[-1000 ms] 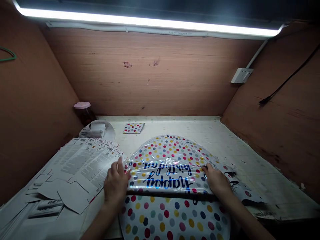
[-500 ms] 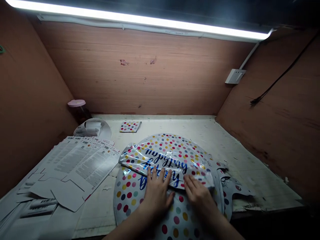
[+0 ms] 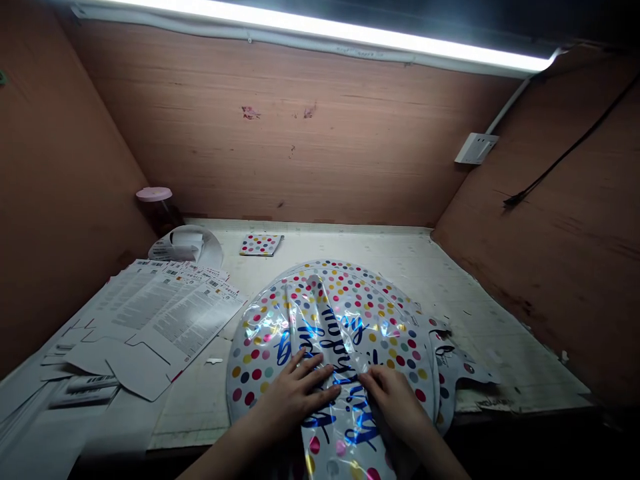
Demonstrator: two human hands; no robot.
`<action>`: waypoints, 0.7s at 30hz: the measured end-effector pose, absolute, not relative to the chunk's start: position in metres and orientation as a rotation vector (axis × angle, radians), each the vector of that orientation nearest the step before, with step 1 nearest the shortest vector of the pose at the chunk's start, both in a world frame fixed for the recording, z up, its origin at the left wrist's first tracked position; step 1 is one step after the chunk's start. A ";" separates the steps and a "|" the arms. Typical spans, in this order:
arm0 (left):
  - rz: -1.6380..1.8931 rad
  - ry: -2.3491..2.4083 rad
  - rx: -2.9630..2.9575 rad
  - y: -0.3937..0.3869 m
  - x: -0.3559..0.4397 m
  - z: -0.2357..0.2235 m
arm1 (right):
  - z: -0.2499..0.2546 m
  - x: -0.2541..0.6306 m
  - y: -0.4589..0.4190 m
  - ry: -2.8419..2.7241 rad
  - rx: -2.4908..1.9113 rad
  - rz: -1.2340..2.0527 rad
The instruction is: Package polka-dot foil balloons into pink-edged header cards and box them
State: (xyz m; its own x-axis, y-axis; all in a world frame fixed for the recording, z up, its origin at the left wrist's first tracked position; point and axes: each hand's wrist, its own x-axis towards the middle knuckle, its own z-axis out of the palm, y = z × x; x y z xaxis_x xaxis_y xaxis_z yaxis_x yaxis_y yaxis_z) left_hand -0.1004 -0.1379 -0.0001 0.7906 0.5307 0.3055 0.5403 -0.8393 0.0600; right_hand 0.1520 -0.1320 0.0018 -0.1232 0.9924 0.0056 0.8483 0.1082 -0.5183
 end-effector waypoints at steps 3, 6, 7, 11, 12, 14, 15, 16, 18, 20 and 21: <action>-0.490 -0.866 -3.003 -0.133 -0.105 0.004 | 0.006 0.167 -0.143 -2.226 -1.511 0.098; -0.566 -0.772 -3.112 -0.135 -0.109 0.008 | 0.015 0.176 -0.155 -2.635 -0.884 0.053; -0.655 -0.754 -3.126 -0.139 -0.110 0.009 | 0.015 0.177 -0.159 -2.719 -0.723 0.083; -1.067 -0.809 -3.084 -0.163 -0.108 0.004 | -0.002 0.174 -0.166 -2.648 -0.520 0.180; -1.173 -0.919 -3.076 -0.169 -0.107 0.001 | -0.007 0.171 -0.165 -2.564 -0.560 0.284; -1.370 -1.387 -3.023 -0.175 -0.103 -0.001 | -0.011 0.162 -0.160 -2.319 -0.775 0.573; -1.445 -1.737 -2.929 -0.175 -0.099 -0.001 | -0.009 0.155 -0.155 -2.169 -0.941 0.708; -1.476 -2.095 -2.790 -0.173 -0.095 0.001 | -0.007 0.147 -0.150 -2.022 -1.125 0.806; -1.400 -2.638 -2.442 -0.165 -0.083 0.007 | 0.002 0.128 -0.138 -1.806 -1.501 0.847; -1.241 -2.878 -2.136 -0.157 -0.071 0.013 | 0.008 0.108 -0.127 -1.708 -1.827 0.770; -1.161 -2.923 -2.031 -0.154 -0.065 0.014 | 0.010 0.100 -0.123 -1.689 -1.945 0.732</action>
